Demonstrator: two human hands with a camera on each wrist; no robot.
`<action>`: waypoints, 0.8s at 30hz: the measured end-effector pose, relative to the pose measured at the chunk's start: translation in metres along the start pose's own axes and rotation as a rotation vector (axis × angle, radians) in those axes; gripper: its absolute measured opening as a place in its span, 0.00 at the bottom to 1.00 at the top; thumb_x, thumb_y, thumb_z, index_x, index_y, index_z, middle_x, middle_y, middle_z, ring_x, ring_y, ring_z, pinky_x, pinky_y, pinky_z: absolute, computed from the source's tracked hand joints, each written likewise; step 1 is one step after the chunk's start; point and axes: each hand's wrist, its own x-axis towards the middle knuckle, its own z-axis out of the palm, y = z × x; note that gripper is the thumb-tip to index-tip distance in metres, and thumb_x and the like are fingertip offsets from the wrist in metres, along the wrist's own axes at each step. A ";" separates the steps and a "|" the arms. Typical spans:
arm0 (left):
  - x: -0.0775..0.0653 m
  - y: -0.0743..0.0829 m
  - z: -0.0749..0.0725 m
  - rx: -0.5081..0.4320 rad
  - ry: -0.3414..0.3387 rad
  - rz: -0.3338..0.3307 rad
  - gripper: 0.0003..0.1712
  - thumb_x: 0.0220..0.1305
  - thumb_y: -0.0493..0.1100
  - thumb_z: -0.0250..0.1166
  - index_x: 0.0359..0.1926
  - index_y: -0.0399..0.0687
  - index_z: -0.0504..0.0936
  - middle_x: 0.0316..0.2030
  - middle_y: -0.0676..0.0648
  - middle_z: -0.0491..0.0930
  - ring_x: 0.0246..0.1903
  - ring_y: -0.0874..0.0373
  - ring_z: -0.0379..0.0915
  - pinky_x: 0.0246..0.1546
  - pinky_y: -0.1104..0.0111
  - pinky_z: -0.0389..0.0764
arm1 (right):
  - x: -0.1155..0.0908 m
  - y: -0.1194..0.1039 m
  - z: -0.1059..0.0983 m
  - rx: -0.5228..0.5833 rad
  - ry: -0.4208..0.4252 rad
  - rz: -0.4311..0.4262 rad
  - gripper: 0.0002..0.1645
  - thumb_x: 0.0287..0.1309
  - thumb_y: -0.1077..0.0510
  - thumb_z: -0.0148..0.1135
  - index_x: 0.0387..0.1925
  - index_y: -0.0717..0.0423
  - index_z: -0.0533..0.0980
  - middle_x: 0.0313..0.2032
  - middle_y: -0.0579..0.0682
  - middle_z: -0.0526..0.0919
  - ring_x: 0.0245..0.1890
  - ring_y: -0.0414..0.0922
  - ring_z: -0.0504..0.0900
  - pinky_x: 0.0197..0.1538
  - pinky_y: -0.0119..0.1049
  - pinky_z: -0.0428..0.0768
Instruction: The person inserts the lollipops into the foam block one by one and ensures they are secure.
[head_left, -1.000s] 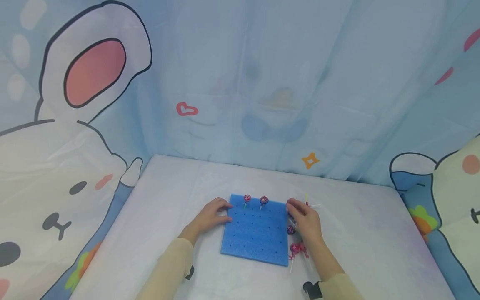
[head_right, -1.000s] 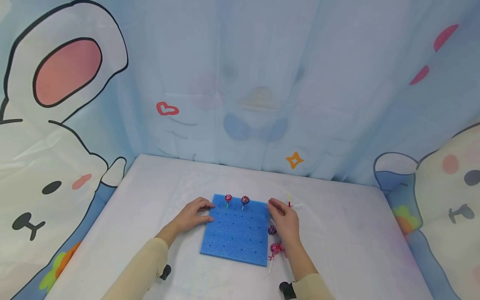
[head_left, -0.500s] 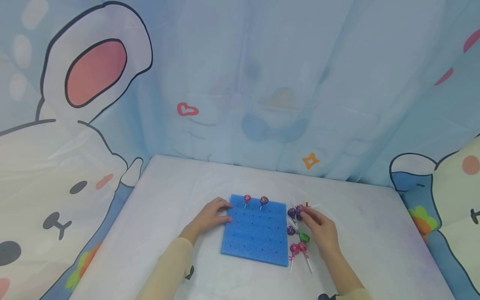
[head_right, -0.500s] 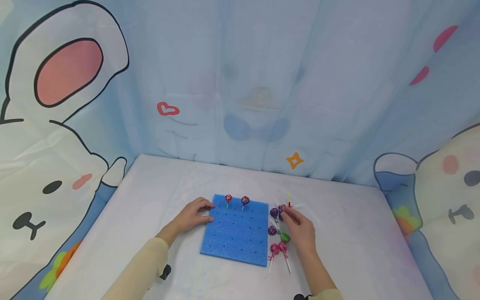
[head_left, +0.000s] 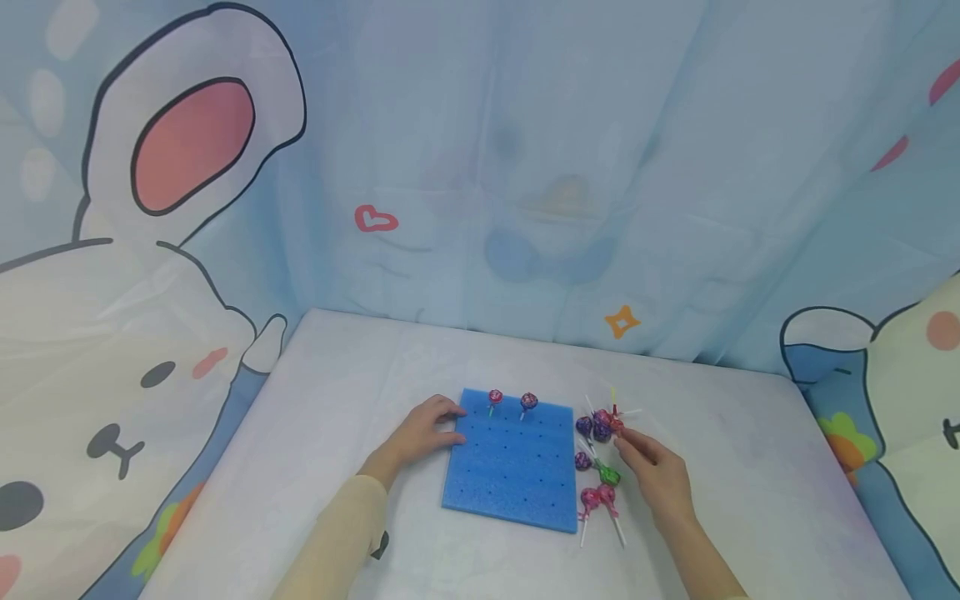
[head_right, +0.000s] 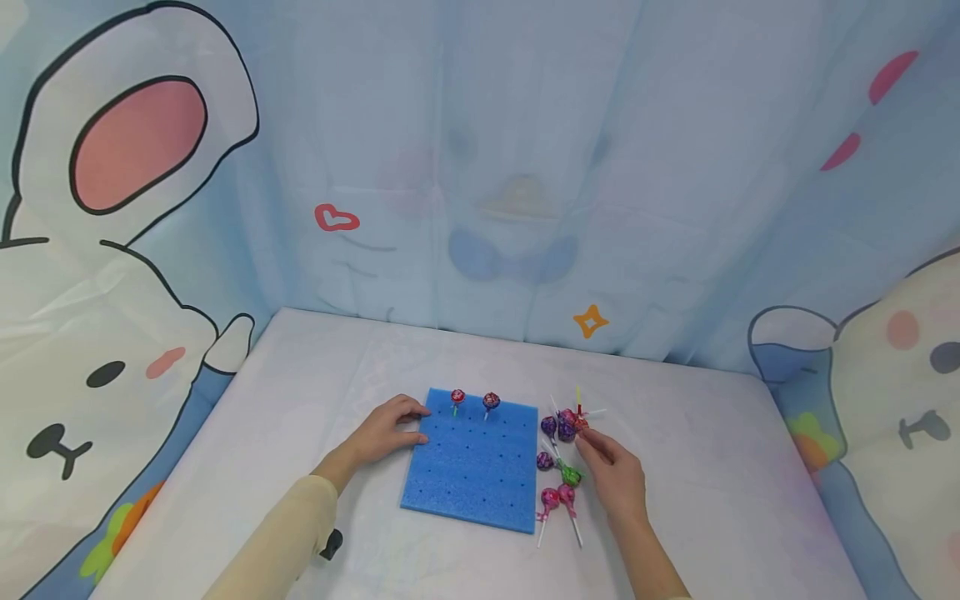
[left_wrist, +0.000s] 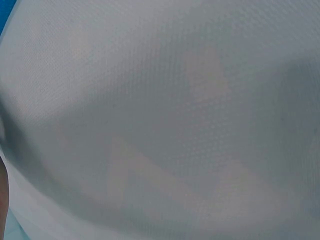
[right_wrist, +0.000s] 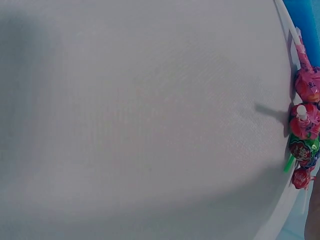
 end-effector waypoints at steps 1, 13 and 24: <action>0.000 0.000 0.000 -0.001 0.000 0.002 0.24 0.62 0.46 0.69 0.58 0.45 0.77 0.54 0.47 0.75 0.58 0.52 0.71 0.62 0.58 0.72 | 0.000 0.000 0.000 0.003 0.001 0.001 0.35 0.67 0.37 0.55 0.67 0.52 0.69 0.64 0.57 0.72 0.64 0.54 0.70 0.65 0.52 0.70; -0.001 -0.001 0.002 -0.015 0.001 -0.008 0.24 0.63 0.46 0.69 0.58 0.46 0.77 0.53 0.47 0.75 0.58 0.53 0.71 0.62 0.58 0.72 | 0.007 0.006 0.006 0.008 0.011 0.004 0.35 0.67 0.38 0.56 0.66 0.55 0.70 0.65 0.59 0.71 0.65 0.56 0.69 0.65 0.52 0.70; 0.000 -0.002 0.002 -0.014 0.005 -0.001 0.24 0.62 0.46 0.69 0.58 0.45 0.78 0.54 0.47 0.76 0.58 0.53 0.71 0.62 0.57 0.72 | 0.016 0.010 0.003 -0.047 0.072 0.040 0.34 0.68 0.39 0.54 0.65 0.56 0.70 0.63 0.60 0.73 0.65 0.58 0.68 0.65 0.56 0.69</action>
